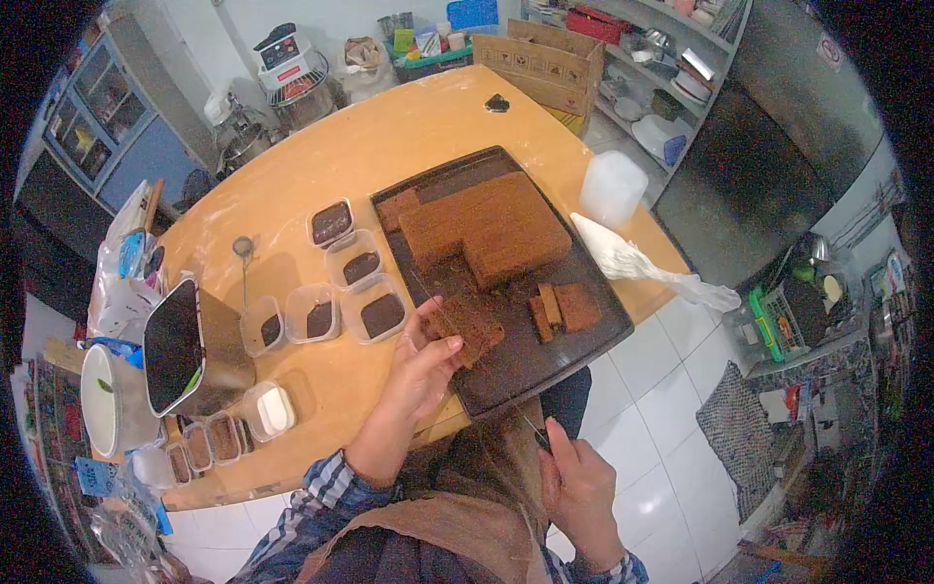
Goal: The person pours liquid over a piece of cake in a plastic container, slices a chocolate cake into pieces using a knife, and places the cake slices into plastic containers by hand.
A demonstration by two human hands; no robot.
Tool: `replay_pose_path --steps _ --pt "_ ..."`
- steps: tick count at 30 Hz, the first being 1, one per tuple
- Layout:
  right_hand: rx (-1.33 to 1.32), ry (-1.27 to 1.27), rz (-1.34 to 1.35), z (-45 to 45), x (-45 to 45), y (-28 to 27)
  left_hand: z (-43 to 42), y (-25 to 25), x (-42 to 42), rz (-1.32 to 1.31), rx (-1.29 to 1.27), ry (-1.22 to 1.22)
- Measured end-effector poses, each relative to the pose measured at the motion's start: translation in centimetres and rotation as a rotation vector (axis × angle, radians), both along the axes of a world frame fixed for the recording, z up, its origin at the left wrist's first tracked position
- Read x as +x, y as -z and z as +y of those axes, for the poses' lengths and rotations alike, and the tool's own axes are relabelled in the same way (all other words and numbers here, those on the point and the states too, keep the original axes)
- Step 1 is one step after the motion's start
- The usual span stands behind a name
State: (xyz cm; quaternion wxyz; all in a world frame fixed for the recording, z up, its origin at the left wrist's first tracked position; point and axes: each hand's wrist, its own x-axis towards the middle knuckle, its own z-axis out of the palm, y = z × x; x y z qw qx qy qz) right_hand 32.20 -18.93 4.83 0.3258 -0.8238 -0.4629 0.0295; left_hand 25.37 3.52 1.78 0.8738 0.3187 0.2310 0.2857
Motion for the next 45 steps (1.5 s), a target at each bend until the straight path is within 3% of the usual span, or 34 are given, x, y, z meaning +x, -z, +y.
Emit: replay_pose_path --steps 45 --pt "-0.014 -0.025 0.036 0.08 0.05 0.03 -0.06 -0.44 -0.12 -0.014 0.0 -0.009"
